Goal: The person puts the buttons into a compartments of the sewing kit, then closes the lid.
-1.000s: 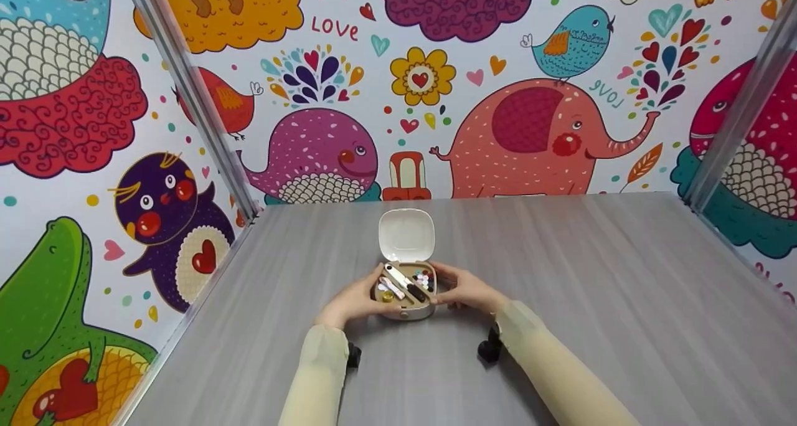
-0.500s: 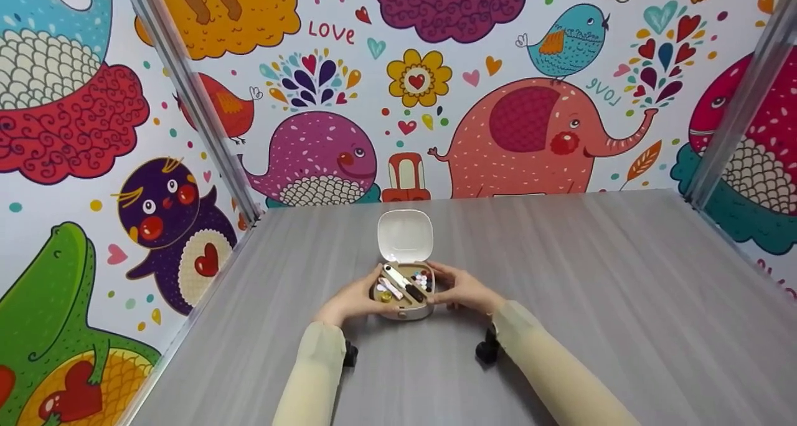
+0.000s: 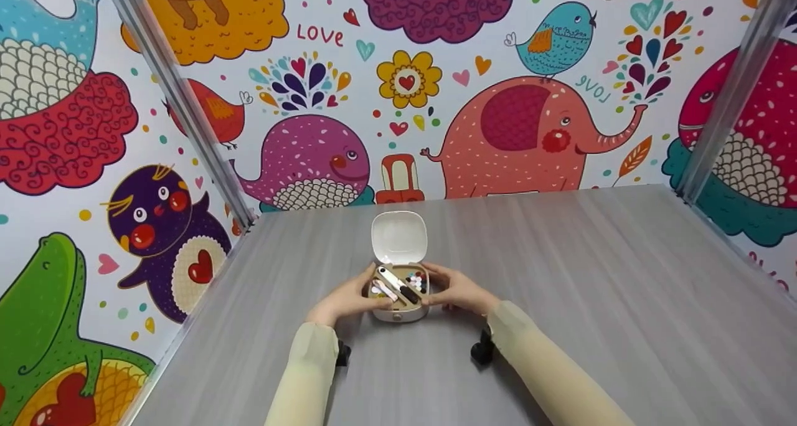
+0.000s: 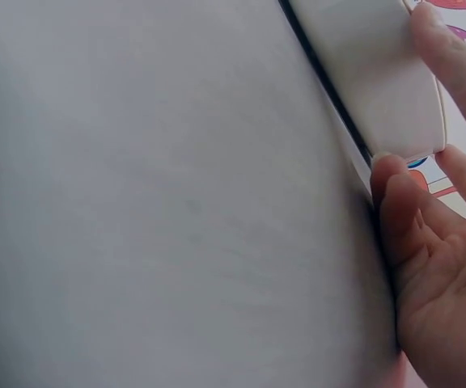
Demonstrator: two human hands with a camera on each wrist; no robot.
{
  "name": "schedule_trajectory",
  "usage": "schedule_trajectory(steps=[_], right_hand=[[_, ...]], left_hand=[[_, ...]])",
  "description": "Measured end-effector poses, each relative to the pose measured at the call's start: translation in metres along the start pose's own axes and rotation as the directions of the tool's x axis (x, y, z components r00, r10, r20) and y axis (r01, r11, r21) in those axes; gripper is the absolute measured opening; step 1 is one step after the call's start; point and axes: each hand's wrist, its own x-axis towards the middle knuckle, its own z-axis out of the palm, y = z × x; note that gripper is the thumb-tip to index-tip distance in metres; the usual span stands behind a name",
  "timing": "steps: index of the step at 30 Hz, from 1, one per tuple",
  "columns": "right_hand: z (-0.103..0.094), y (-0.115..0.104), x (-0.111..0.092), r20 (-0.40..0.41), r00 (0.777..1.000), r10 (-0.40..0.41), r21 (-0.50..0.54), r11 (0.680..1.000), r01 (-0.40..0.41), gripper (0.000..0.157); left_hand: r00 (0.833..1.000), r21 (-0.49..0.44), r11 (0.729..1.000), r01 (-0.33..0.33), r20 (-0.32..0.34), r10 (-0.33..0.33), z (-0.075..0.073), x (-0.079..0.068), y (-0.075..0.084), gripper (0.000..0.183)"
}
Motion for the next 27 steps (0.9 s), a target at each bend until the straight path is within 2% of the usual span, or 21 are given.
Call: schedule_trajectory(steps=[3,8,12,17,21,27], right_hand=[[0.001,0.001,-0.002,0.001,1.000,0.004,-0.002,1.000,-0.004,0.087],[-0.001,0.001,-0.004,-0.005,1.000,0.010,-0.001,1.000,-0.010,0.089],[-0.002,0.001,-0.003,-0.004,1.000,0.017,-0.006,1.000,-0.017,0.092],[-0.003,0.001,-0.001,-0.001,1.000,0.008,-0.014,1.000,-0.008,0.093],[-0.002,0.000,-0.002,-0.006,1.000,0.008,-0.022,1.000,-0.008,0.092],[-0.001,0.000,-0.003,-0.004,1.000,-0.005,-0.014,1.000,0.005,0.090]], left_hand=[[1.000,0.006,1.000,0.005,-0.029,-0.005,-0.005,-0.001,0.002,0.104],[0.994,0.043,0.998,0.055,-0.098,-0.050,-0.014,0.002,0.011,0.098],[0.980,0.078,0.996,0.035,-0.197,-0.019,-0.019,0.009,0.019,0.090],[0.949,0.116,0.993,-0.002,-0.314,0.038,-0.022,0.019,0.026,0.086],[0.932,0.145,0.989,-0.008,-0.358,0.060,-0.025,0.025,0.030,0.086],[0.918,0.188,0.982,-0.015,-0.387,0.088,-0.028,0.033,0.035,0.087]])
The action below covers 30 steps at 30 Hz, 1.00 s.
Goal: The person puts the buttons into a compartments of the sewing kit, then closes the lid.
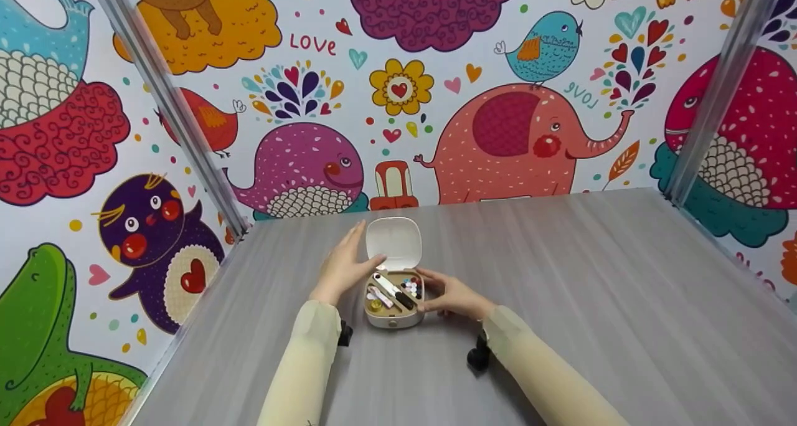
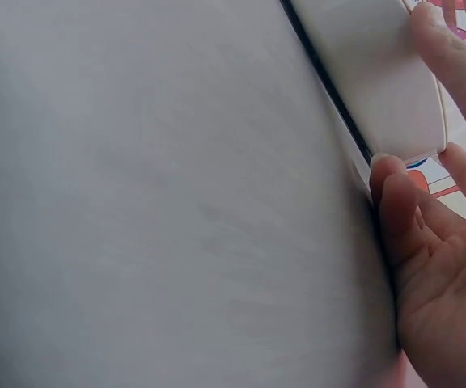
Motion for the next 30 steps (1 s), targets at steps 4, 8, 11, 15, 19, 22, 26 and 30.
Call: schedule_trajectory(steps=[4,8,11,15,19,22,26,30], right_hand=[[0.001,0.002,0.000,-0.004,1.000,0.000,0.006,1.000,0.000,0.089],[0.001,0.003,0.000,-0.007,1.000,-0.003,0.001,1.000,0.003,0.088],[0.002,0.002,0.000,-0.014,1.000,-0.001,-0.021,1.000,0.001,0.087],[0.001,0.000,0.001,-0.011,1.000,0.009,-0.020,1.000,-0.009,0.088],[0.000,-0.001,0.002,0.006,1.000,0.008,-0.001,1.000,-0.008,0.088],[0.000,-0.002,0.003,0.005,1.000,0.007,-0.017,1.000,-0.007,0.087],[0.000,-0.002,0.003,-0.005,1.000,0.020,-0.036,0.999,-0.020,0.086],[-0.001,-0.002,0.001,0.005,1.000,0.026,-0.012,1.000,-0.026,0.086]], left_hand=[[1.000,0.012,1.000,0.010,0.009,-0.010,0.001,0.004,0.002,0.088],[1.000,0.025,1.000,0.018,0.025,-0.018,0.003,0.009,0.001,0.089],[0.999,0.024,0.999,0.025,0.033,-0.026,0.004,0.012,0.000,0.088],[0.998,0.004,0.999,0.039,0.044,-0.039,0.005,0.014,0.000,0.089],[0.998,-0.011,0.999,0.035,0.051,-0.034,0.007,0.016,0.000,0.090],[0.998,-0.017,0.999,0.034,0.056,-0.033,0.009,0.018,-0.001,0.091],[0.996,-0.019,0.999,0.048,0.071,-0.047,0.011,0.019,-0.002,0.091],[0.997,-0.028,0.999,0.029,0.075,-0.027,0.013,0.020,-0.002,0.091]])
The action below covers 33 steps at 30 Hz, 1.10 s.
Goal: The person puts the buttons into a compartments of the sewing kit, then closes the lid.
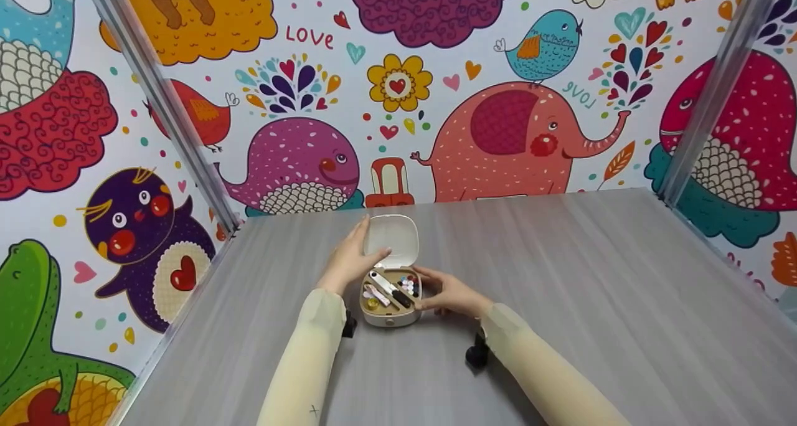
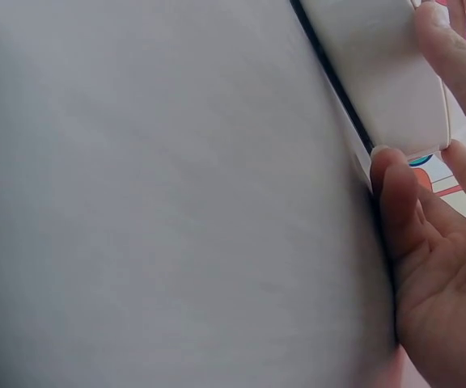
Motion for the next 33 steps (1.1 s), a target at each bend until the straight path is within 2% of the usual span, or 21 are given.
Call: schedule_trajectory(steps=[10,18,33], right_hand=[[-0.0009,-0.0016,-0.0016,0.013,1.000,-0.019,0.003,1.000,0.019,0.086],[0.0011,0.0005,0.0007,0.009,1.000,0.004,-0.010,1.000,-0.004,0.088],[-0.0001,0.0012,-0.0005,-0.001,1.000,0.012,-0.014,1.000,-0.012,0.087]], left_hand=[[0.999,-0.027,0.999,-0.026,-0.026,0.025,-0.0018,0.0009,0.0025,0.091],[0.999,-0.072,0.997,-0.036,-0.042,0.033,-0.0023,0.0005,0.0014,0.090],[0.996,-0.075,0.995,-0.074,-0.060,0.069,-0.0058,-0.0037,0.0030,0.090]])
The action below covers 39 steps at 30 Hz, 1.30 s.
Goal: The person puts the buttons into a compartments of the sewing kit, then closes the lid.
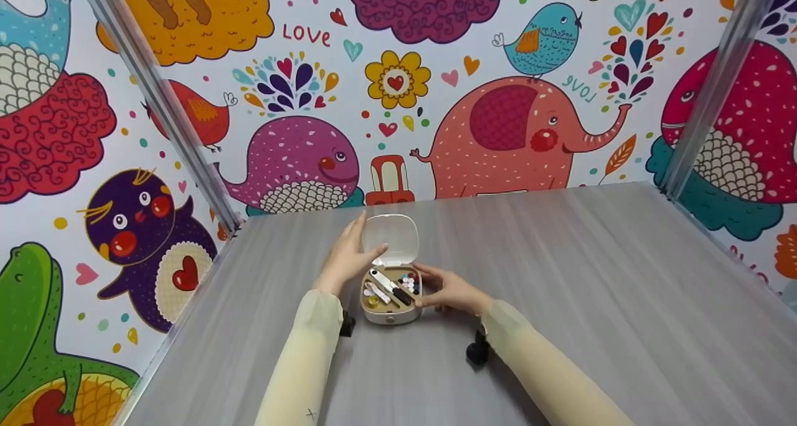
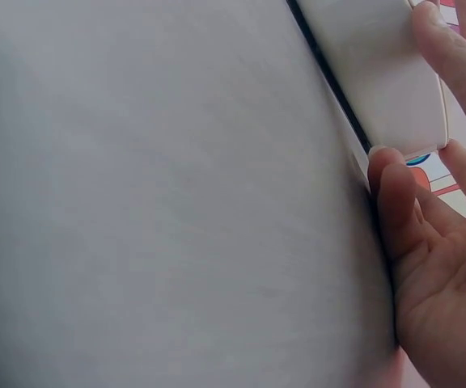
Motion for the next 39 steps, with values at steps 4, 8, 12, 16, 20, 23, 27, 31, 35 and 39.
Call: schedule_trajectory(steps=[4,8,12,16,20,23,27,31,35,39], right_hand=[[0.000,0.000,0.000,0.000,1.000,0.001,-0.003,1.000,-0.001,0.087],[0.000,-0.001,0.000,0.000,1.000,0.001,-0.005,1.000,-0.001,0.087],[0.000,-0.001,0.000,0.002,1.000,0.004,-0.004,1.000,-0.004,0.088],[-0.001,-0.001,0.000,0.006,1.000,0.008,0.014,1.000,-0.008,0.089],[-0.001,0.000,0.000,0.009,1.000,0.001,0.022,1.000,-0.001,0.089],[0.000,0.000,0.000,0.009,1.000,0.003,0.023,1.000,-0.003,0.089],[0.000,-0.002,0.000,0.000,1.000,0.023,0.014,1.000,-0.023,0.087],[0.001,-0.002,0.000,-0.010,1.000,0.026,0.010,1.000,-0.026,0.087],[0.001,-0.002,0.000,-0.005,1.000,0.019,0.013,1.000,-0.019,0.087],[0.001,-0.001,-0.001,0.001,1.000,0.010,0.011,1.000,-0.010,0.087]], left_hand=[[1.000,-0.005,1.000,-0.008,-0.005,0.008,0.001,-0.001,0.000,0.090],[1.000,-0.001,1.000,-0.024,-0.015,0.024,-0.001,-0.003,0.000,0.089],[0.999,0.005,1.000,-0.029,-0.027,0.029,-0.004,-0.005,0.002,0.087],[1.000,0.006,1.000,-0.018,-0.023,0.018,-0.005,-0.007,0.003,0.085],[0.999,0.013,1.000,-0.026,-0.019,0.026,-0.005,-0.007,0.002,0.078],[0.998,0.017,0.999,-0.046,-0.031,0.047,-0.005,-0.007,0.001,0.074],[0.997,0.027,0.998,-0.057,-0.047,0.058,-0.004,-0.007,0.000,0.072],[0.997,0.037,0.998,-0.058,-0.045,0.060,-0.003,-0.008,0.000,0.073],[0.997,0.050,0.997,-0.064,-0.029,0.065,-0.001,-0.009,-0.001,0.076],[0.998,0.054,0.997,-0.057,-0.019,0.058,0.001,-0.011,-0.002,0.077]])
